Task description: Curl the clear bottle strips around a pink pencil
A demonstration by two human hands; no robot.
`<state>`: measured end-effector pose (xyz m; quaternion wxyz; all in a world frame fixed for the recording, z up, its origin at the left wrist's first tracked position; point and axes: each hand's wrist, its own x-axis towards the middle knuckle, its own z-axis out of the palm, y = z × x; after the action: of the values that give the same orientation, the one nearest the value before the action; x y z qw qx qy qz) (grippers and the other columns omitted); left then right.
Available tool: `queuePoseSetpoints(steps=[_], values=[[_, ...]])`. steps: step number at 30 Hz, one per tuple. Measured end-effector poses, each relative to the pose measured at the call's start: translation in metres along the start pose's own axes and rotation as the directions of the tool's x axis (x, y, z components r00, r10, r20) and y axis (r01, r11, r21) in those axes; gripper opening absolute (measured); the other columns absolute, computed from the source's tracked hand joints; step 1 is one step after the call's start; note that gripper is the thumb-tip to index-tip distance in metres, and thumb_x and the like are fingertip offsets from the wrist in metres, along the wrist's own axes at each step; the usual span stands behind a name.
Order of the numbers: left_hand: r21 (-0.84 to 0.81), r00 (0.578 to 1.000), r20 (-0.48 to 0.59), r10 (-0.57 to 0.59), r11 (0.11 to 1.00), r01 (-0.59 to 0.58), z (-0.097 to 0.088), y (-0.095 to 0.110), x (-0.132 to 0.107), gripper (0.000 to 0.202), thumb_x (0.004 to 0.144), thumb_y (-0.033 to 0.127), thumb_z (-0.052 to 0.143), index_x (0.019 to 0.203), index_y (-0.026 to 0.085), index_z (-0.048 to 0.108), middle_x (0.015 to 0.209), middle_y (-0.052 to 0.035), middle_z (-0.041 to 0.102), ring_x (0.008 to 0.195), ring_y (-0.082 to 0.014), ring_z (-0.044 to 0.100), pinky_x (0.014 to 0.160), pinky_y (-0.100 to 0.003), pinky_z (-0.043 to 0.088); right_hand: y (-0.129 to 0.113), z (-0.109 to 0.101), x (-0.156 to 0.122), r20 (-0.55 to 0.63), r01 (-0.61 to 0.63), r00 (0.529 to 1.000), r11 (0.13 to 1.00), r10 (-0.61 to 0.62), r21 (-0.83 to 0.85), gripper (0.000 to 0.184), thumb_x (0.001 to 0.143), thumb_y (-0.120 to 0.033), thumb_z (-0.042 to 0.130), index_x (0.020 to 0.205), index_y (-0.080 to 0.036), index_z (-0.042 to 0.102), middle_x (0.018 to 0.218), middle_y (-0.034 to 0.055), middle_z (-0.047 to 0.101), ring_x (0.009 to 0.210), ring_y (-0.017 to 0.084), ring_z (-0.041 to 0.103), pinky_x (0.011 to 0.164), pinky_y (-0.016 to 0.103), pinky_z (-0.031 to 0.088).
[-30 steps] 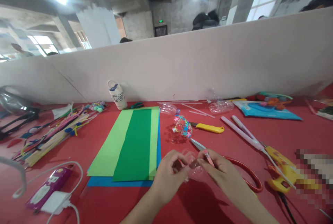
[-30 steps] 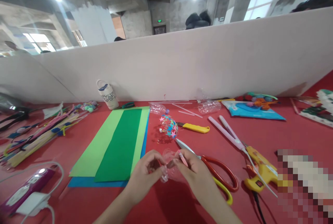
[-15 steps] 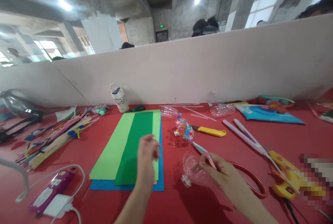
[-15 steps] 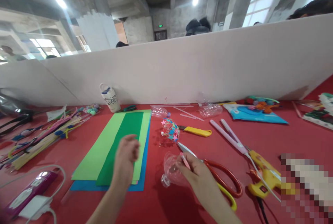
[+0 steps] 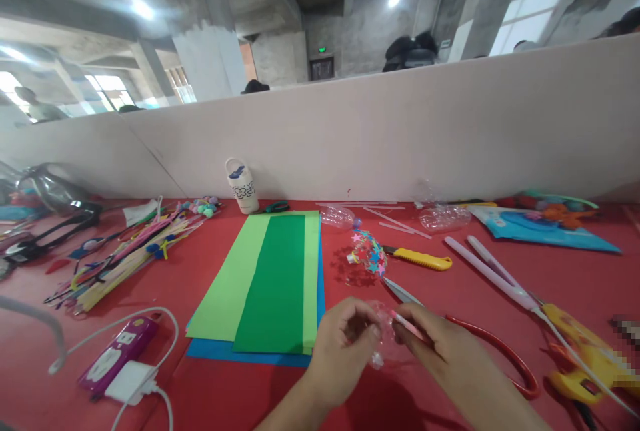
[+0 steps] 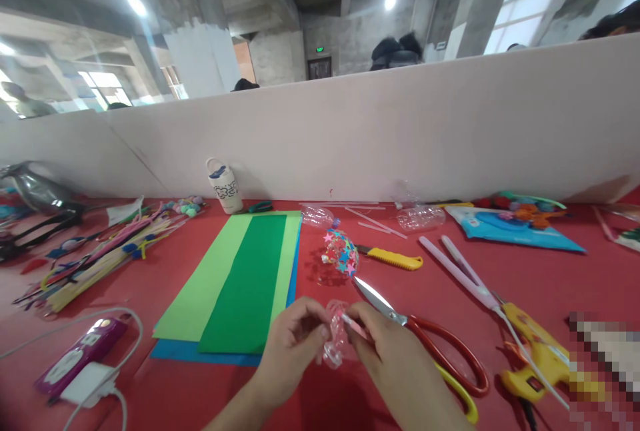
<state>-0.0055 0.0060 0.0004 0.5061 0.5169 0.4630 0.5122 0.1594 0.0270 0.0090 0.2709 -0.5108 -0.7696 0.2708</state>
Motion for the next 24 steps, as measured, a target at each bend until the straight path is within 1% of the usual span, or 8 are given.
queuePoseSetpoints(steps=[2, 5, 8, 13, 16, 20, 22, 24], values=[[0.043, 0.999, 0.033, -0.023, 0.999, 0.022, 0.004, -0.002, -0.002, 0.003, 0.073, 0.016, 0.055, 0.072, 0.018, 0.056, 0.063, 0.0016, 0.052, 0.052, -0.0101, 0.046, 0.051, -0.023, 0.037, -0.004, -0.002, 0.003, 0.012, 0.021, 1.0, 0.999, -0.02, -0.043, 0.017, 0.084, -0.033, 0.044, 0.079, -0.025, 0.058, 0.064, -0.0004, 0.065, 0.054, 0.018, 0.059, 0.052, 0.025, 0.042], [0.122, 1.0, -0.014, 0.014, 0.992, -0.012, 0.008, -0.007, -0.001, 0.011, 0.07, 0.008, 0.052, 0.072, 0.018, 0.056, 0.066, 0.0015, 0.052, 0.055, -0.0094, 0.047, 0.052, -0.021, 0.037, -0.009, -0.004, 0.008, -0.007, 0.069, 0.998, 0.994, -0.07, -0.087, 0.02, 0.085, -0.033, 0.042, 0.076, -0.024, 0.057, 0.062, -0.0004, 0.064, 0.051, 0.017, 0.058, 0.051, 0.024, 0.042], [0.088, 0.999, -0.038, 0.0, 0.996, 0.004, 0.01, -0.01, 0.001, 0.013, 0.068, 0.006, 0.051, 0.071, 0.018, 0.053, 0.066, 0.0034, 0.05, 0.05, -0.0065, 0.045, 0.047, -0.019, 0.035, -0.009, -0.002, 0.009, -0.059, 0.117, 0.991, 0.989, -0.123, -0.089, 0.022, 0.087, -0.033, 0.041, 0.078, -0.023, 0.058, 0.062, -0.0003, 0.063, 0.051, 0.016, 0.059, 0.051, 0.023, 0.043], [0.012, 0.992, -0.023, -0.121, 0.993, 0.121, 0.01, -0.011, 0.003, 0.006, 0.071, 0.014, 0.055, 0.074, 0.017, 0.051, 0.052, 0.0069, 0.047, 0.04, -0.0053, 0.044, 0.038, -0.016, 0.032, -0.002, 0.001, 0.004, -0.083, 0.133, 0.987, 0.99, -0.137, -0.05, 0.02, 0.086, -0.035, 0.045, 0.08, -0.023, 0.059, 0.062, -0.0012, 0.063, 0.051, 0.014, 0.057, 0.051, 0.02, 0.045], [-0.052, 0.985, 0.014, -0.174, 0.983, 0.174, 0.012, -0.015, 0.004, 0.008, 0.07, 0.016, 0.055, 0.077, 0.017, 0.051, 0.048, 0.0078, 0.048, 0.037, -0.0049, 0.044, 0.035, -0.015, 0.032, 0.0, 0.001, 0.001, -0.09, 0.137, 0.986, 0.99, -0.138, -0.013, 0.019, 0.086, -0.035, 0.046, 0.079, -0.023, 0.059, 0.064, -0.0014, 0.063, 0.053, 0.014, 0.058, 0.052, 0.019, 0.047], [-0.132, 0.978, 0.059, -0.201, 0.969, 0.208, 0.014, -0.021, 0.004, 0.016, 0.07, 0.024, 0.06, 0.078, 0.017, 0.048, 0.049, 0.0086, 0.049, 0.035, -0.0061, 0.049, 0.032, -0.014, 0.035, 0.001, 0.002, -0.002, -0.101, 0.143, 0.984, 0.99, -0.144, -0.01, 0.018, 0.087, -0.034, 0.046, 0.079, -0.023, 0.058, 0.064, -0.0024, 0.063, 0.054, 0.013, 0.059, 0.052, 0.018, 0.047], [-0.144, 0.976, 0.055, -0.209, 0.966, 0.214, 0.016, -0.022, 0.003, 0.019, 0.07, 0.026, 0.062, 0.078, 0.018, 0.048, 0.05, 0.0085, 0.05, 0.036, -0.0061, 0.05, 0.032, -0.014, 0.036, 0.001, 0.003, -0.002, -0.105, 0.148, 0.983, 0.989, -0.15, -0.025, 0.016, 0.087, -0.033, 0.046, 0.082, -0.024, 0.059, 0.066, -0.0024, 0.064, 0.055, 0.013, 0.06, 0.053, 0.018, 0.047], [-0.128, 0.977, 0.037, -0.21, 0.968, 0.214, 0.016, -0.021, 0.003, 0.018, 0.069, 0.024, 0.062, 0.079, 0.017, 0.049, 0.049, 0.0084, 0.051, 0.036, -0.0053, 0.048, 0.032, -0.014, 0.036, 0.001, 0.003, -0.003, -0.108, 0.157, 0.981, 0.986, -0.161, -0.046, 0.015, 0.087, -0.031, 0.046, 0.085, -0.024, 0.059, 0.068, -0.0018, 0.065, 0.056, 0.013, 0.06, 0.054, 0.018, 0.047]])
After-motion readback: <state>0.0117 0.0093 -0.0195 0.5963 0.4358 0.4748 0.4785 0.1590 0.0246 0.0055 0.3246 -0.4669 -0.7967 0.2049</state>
